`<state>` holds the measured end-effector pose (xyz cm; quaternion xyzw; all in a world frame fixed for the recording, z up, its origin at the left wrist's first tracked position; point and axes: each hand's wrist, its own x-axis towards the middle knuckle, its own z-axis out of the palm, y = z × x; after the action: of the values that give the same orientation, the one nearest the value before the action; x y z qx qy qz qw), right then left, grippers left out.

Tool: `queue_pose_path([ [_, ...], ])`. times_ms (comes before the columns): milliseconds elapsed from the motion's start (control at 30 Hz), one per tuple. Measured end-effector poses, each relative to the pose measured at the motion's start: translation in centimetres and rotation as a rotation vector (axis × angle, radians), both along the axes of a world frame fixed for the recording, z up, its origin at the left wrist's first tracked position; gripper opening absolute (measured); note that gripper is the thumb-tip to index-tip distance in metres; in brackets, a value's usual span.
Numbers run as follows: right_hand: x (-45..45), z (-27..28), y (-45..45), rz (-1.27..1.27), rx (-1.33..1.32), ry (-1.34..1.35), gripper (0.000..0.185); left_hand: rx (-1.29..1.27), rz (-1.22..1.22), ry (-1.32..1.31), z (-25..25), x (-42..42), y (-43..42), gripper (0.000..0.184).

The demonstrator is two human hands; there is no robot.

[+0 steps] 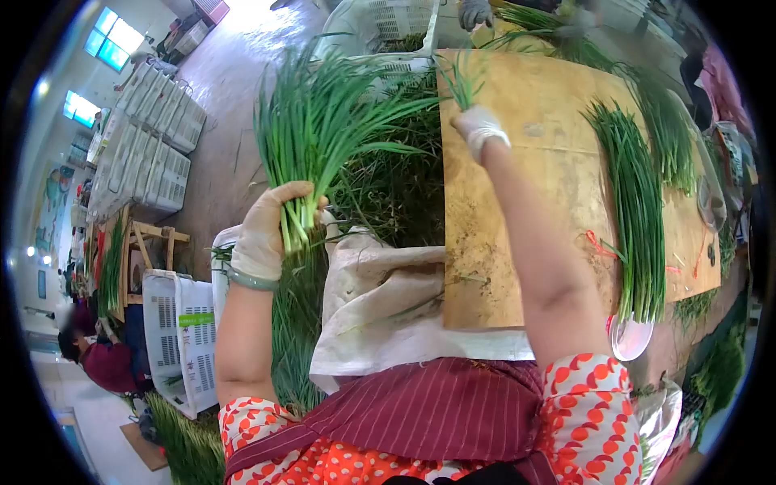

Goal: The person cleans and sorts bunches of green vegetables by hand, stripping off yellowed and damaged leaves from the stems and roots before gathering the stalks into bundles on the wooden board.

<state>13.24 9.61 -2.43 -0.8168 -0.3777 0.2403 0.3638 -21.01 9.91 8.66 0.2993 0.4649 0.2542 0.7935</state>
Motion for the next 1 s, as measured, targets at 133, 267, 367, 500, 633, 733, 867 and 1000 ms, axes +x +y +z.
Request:
queue_pose_path([
  [133, 1.5, 0.2, -1.0, -0.06, 0.078, 0.336, 0.029, -0.061, 0.121, 0.03, -2.2, 0.2, 5.9, 0.021],
  [267, 0.1, 8.0, -3.4, 0.023, 0.2, 0.76, 0.027, -0.032, 0.145, -0.047, 1.4, 4.7, 8.6, 0.019],
  [367, -0.4, 13.8, -4.8, 0.063, 0.411, 0.71, 0.026, 0.194, 0.217, -0.251, 5.5, 9.3, 7.9, 0.024],
  [500, 0.6, 16.7, -6.5, 0.048, 0.543, 0.651, 0.027, 0.263, 0.146, -0.494, 9.0, 16.1, 5.5, 0.033],
  [633, 3.6, 10.6, -9.7, 0.09, 0.357, 0.435, 0.025, 0.346, -0.089, -0.55, 4.4, 22.5, 0.9, 0.022],
  [733, 0.9, 6.3, -16.7, -0.142, 0.103, 0.782, 0.026, 0.152, -0.173, -0.422, -3.1, 24.5, -5.4, 0.012],
  [867, 1.4, 2.6, -23.8, 0.358, -0.345, 0.391, 0.034, 0.062, -0.208, -0.199, -10.4, 23.6, -13.6, 0.024],
  [1000, 3.3, 3.0, -25.8, 0.367, -0.352, 0.146, 0.047, 0.122, -0.24, -0.151, -10.1, 22.0, -16.6, 0.047],
])
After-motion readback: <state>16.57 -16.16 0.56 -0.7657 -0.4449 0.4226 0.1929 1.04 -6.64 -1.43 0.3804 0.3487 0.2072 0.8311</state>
